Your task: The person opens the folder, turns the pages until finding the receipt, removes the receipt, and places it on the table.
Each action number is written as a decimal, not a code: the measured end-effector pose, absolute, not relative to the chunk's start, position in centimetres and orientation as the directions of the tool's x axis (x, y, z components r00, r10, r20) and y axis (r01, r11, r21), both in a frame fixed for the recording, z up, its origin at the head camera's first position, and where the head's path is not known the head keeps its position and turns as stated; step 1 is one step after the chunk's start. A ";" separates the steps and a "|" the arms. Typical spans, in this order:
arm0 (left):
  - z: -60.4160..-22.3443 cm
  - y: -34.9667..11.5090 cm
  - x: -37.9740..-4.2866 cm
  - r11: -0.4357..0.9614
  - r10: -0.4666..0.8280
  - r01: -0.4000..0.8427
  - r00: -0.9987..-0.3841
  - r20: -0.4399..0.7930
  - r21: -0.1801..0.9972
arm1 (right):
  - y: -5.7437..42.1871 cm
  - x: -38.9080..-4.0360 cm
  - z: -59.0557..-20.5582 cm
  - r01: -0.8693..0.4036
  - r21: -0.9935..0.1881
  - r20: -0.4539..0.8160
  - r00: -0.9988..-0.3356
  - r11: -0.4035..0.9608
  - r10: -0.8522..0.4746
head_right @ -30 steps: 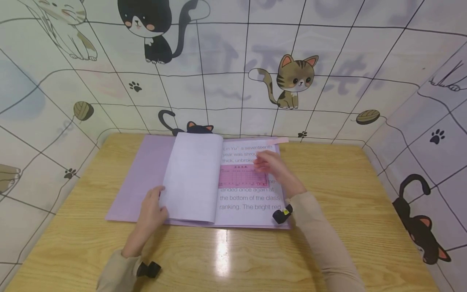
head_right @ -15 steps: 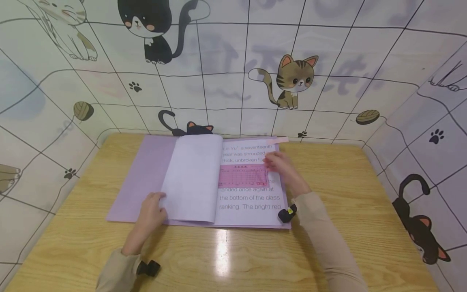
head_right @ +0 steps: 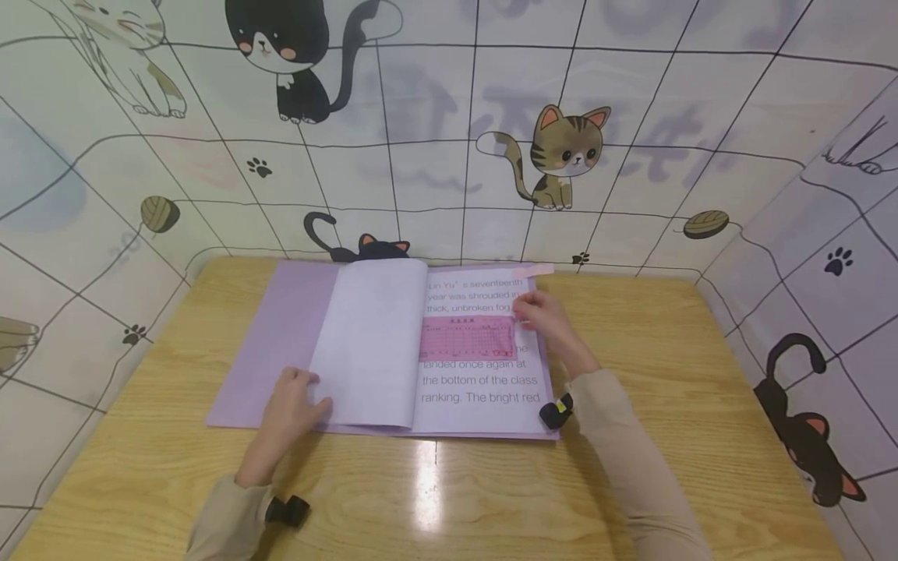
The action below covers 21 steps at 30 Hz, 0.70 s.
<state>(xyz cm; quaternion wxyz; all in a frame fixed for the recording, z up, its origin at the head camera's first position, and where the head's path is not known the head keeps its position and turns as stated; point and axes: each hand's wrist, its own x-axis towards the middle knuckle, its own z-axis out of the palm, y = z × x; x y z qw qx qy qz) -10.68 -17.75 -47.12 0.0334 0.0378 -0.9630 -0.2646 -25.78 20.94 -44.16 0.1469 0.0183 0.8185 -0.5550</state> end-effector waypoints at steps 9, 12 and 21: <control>-47.4 -17.5 -11.5 0.866 0.015 0.080 -0.991 0.134 0.493 | 20.8 -25.8 -44.5 0.151 -0.884 -0.244 -0.956 0.442 -0.162; -47.5 -17.3 -11.8 0.828 0.044 0.091 -0.994 0.098 0.553 | 20.8 -25.9 -44.7 0.135 -0.876 -0.236 -0.957 0.464 -0.167; -48.5 -17.7 -12.2 0.757 0.049 0.112 -0.992 0.115 0.644 | 20.3 -25.7 -44.7 0.112 -0.878 -0.215 -0.961 0.465 -0.175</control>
